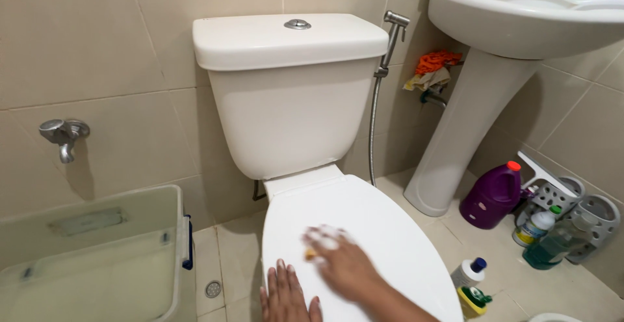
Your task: Scrubbing the exterior surfaces of a toilet tank and lid with a soapy sponge.
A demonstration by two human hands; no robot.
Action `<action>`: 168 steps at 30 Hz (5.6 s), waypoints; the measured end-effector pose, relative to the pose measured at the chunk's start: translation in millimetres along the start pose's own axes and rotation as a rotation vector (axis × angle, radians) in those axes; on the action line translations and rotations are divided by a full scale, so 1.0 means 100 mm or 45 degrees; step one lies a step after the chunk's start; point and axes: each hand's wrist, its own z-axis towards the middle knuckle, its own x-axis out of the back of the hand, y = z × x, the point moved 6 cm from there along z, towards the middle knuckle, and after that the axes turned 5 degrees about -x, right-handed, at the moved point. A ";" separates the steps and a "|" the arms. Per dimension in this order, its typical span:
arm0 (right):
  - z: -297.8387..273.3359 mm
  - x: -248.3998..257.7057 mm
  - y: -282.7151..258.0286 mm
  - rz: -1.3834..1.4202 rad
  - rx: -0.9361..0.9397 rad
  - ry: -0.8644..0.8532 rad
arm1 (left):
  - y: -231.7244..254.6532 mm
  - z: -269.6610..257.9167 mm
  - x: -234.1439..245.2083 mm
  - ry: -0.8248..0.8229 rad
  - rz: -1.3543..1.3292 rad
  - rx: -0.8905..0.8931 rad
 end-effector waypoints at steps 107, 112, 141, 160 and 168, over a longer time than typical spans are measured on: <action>-1.52 -0.18 1.28 0.095 -0.726 -0.033 | 0.18 -0.74 0.29 0.579 -0.401 -0.136; -0.68 0.02 1.29 0.089 -0.730 0.286 | 0.17 -0.72 0.25 0.472 -0.344 -0.094; -1.59 -0.23 0.54 -0.015 -0.284 -0.026 | 0.14 -0.54 0.35 0.377 -0.255 -0.022; 1.16 0.17 -0.31 0.127 -0.272 0.017 | -0.21 -0.09 0.25 0.533 -0.612 0.161; 1.48 -0.01 0.89 0.190 -0.444 0.189 | -0.05 -0.27 0.45 0.411 -0.570 0.184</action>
